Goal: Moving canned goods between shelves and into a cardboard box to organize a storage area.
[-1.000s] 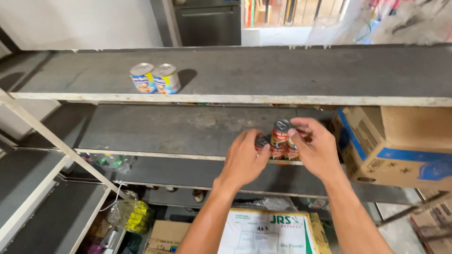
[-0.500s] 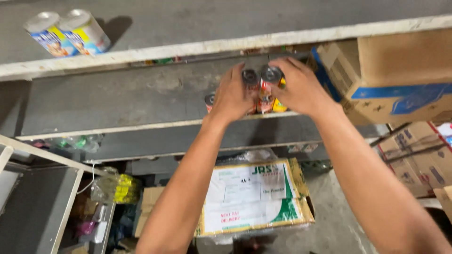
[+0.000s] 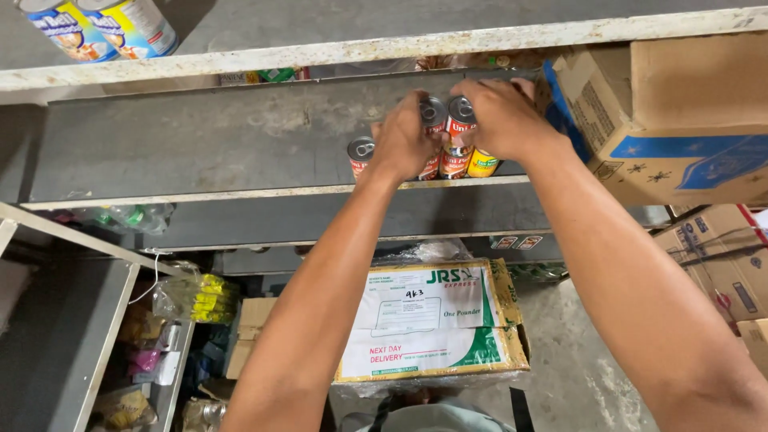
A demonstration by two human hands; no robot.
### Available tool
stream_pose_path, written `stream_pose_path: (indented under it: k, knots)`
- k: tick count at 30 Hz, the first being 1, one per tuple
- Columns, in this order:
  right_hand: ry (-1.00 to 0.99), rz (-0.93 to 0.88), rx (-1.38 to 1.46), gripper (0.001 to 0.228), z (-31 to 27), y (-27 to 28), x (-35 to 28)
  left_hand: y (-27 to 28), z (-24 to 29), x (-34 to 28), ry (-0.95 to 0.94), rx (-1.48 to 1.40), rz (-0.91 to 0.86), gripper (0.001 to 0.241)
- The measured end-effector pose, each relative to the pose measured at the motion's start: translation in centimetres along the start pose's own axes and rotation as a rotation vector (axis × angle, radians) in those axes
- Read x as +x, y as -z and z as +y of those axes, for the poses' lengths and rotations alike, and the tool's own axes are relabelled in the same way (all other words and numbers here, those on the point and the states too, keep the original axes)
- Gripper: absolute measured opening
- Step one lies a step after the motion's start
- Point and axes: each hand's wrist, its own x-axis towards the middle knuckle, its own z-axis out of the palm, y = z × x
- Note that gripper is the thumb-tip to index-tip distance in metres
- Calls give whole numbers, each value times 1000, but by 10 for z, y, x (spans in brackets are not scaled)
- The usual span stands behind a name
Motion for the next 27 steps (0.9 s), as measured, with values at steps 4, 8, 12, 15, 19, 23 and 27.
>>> stream_pose_path:
  k: [4,8,12,15,19,23,27]
  knots:
    - [16,-1,-47,69,-24,20,-10,13,0,-12,-46,-14,55,65]
    - [158,244,153,67,-59,40,-29,40,7,-41,-134,-237,177,73]
    - [137,228,996,59,-82,25,-36,52,-12,-70,-203,-783,203,76]
    - [99,169,1314,55,-102,2,-37,62,-23,-97,-185,-1093,191,68]
    - [137,95,1464,48,-138,-33,-21,83,-34,-127,-119,-1172,296,62]
    - [192,-5,1542,40,-190,-55,-6,112,-56,-156,-115,-1121,433,53]
    - [244,-41,1521,39,-246,-71,8,155,-68,-185,-108,-1059,542,50]
